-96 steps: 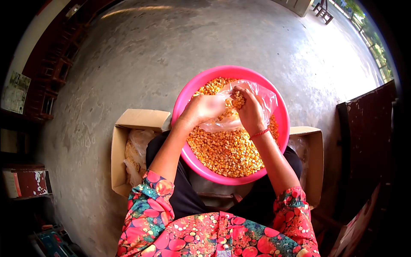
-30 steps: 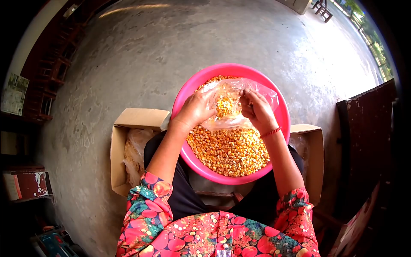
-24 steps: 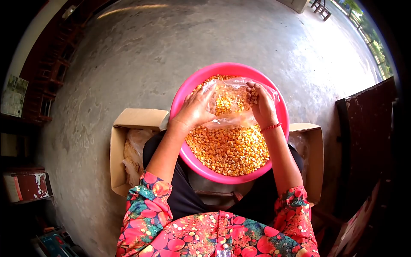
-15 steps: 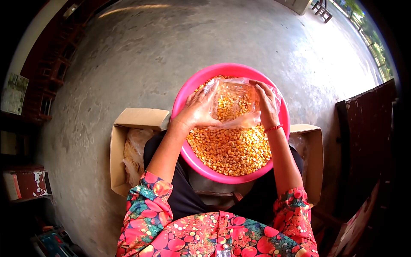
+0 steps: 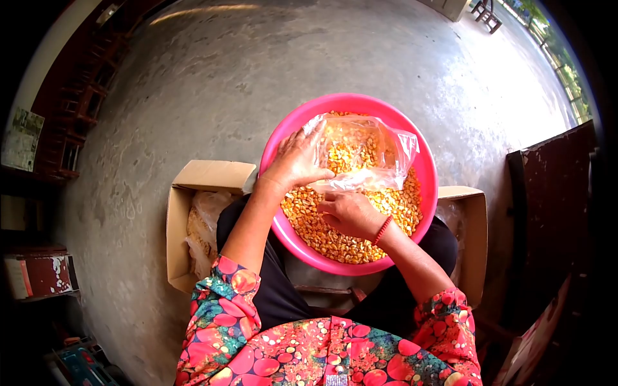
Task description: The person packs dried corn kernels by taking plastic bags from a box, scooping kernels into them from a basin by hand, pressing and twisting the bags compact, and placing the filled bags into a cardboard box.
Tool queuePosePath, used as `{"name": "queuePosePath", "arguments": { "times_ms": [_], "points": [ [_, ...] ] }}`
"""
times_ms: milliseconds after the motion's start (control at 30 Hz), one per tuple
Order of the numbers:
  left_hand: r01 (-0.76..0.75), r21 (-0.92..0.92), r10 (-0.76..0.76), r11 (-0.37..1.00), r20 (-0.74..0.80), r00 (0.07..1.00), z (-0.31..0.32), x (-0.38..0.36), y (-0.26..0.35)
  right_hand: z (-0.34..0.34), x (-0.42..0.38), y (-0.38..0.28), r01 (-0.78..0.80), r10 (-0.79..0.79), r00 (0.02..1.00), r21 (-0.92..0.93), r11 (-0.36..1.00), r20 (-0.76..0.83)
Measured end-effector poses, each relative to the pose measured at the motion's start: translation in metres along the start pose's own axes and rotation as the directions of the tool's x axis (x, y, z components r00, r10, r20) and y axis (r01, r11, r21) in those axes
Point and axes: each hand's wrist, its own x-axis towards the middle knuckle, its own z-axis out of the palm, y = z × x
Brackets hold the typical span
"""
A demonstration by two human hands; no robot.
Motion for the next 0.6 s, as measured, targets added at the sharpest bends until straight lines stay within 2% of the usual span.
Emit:
{"name": "queuePosePath", "arguments": {
  "times_ms": [133,233,333,533,600],
  "points": [
    [0.085,-0.013,-0.084,0.996,0.052,0.995,-0.001,0.0,0.001,0.013,0.001,-0.001,-0.062,0.068,0.995,-0.081,0.995,0.075],
    [0.042,0.043,-0.042,0.998,0.009,0.999,0.001,-0.001,-0.002,0.012,0.002,-0.014,-0.047,0.066,0.955,-0.074,0.996,0.29],
    [0.043,-0.02,-0.042,0.999,0.035,0.999,-0.004,-0.002,0.001,0.019,-0.001,-0.018,0.019,-0.005,0.953,-0.043,0.999,0.302],
    [0.098,-0.118,-0.1,0.988,-0.015,0.995,-0.001,-0.001,-0.001,0.018,-0.001,-0.012,-0.11,0.06,0.918,0.106,0.988,0.392],
    [0.035,-0.127,-0.047,0.991,-0.094,0.994,0.002,0.0,-0.005,0.009,0.002,-0.011,-0.135,0.062,0.918,0.164,0.977,0.391]
  ]
}}
